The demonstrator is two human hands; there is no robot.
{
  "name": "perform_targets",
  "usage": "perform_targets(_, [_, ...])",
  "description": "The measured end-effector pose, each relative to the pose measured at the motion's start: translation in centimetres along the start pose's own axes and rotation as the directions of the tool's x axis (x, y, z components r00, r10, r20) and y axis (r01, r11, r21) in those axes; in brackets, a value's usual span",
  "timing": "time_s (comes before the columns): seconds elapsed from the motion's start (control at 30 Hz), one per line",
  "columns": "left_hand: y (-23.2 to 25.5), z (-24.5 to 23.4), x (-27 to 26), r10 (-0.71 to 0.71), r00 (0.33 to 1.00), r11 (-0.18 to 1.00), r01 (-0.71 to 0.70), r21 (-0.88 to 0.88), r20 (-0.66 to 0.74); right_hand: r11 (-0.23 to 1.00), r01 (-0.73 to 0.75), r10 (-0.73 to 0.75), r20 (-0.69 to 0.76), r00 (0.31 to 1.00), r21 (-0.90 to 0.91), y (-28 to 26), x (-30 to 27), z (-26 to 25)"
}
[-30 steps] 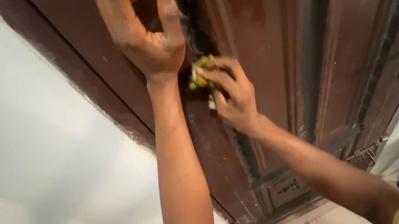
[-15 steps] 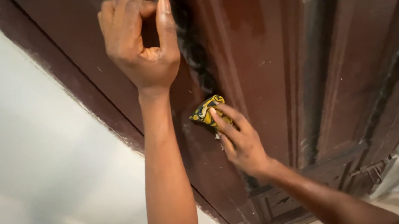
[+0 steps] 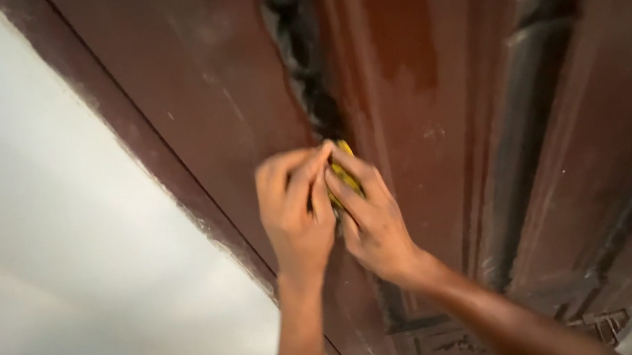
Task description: Wiping a wooden door and its handle with a cleaning cloth.
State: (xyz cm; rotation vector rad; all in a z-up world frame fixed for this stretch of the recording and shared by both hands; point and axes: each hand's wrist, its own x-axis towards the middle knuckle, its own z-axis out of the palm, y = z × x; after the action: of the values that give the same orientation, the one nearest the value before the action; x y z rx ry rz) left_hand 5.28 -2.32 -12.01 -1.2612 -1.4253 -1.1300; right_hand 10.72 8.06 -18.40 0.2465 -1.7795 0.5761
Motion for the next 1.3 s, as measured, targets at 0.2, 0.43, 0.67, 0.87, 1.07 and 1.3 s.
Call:
perform_targets(0.2, [-1.3,1.9,-7.7,-0.05,0.989,0.986,0.071,0.15,-0.137,0.995,-0.104,0.105,0.122,0.987,-0.011,1.1,-5.6,0.0])
perform_targets(0.43, [-3.1,-1.3,-1.3,0.029,0.999,0.992,-0.025,0.127,-0.034,0.997,0.014,-0.02,-0.07,0.997,-0.082,-1.4,3.0,0.0])
perform_targets(0.67, [-3.8,-0.7,1.2,0.052,0.992,0.996,-0.044,0.073,-0.112,0.968,-0.093,0.051,-0.178,0.983,-0.233,-2.9,4.2,0.9])
perform_targets(0.87, [-2.9,-0.9,-4.9,-0.029,0.999,0.977,0.022,0.213,0.031,0.931,-0.245,0.2,-0.183,0.963,-0.272,-1.8,-3.6,2.9])
perform_targets(1.07, [-2.2,-1.7,-4.9,-0.082,0.989,0.981,0.058,0.184,0.124,0.946,-0.13,0.063,-0.226,0.972,-0.297,-1.1,-1.1,2.0])
perform_targets(1.3, [-2.6,-0.7,-2.0,-0.042,0.999,0.984,0.037,0.173,0.024,0.966,-0.104,0.05,-0.222,0.974,-0.238,-2.6,3.4,0.6])
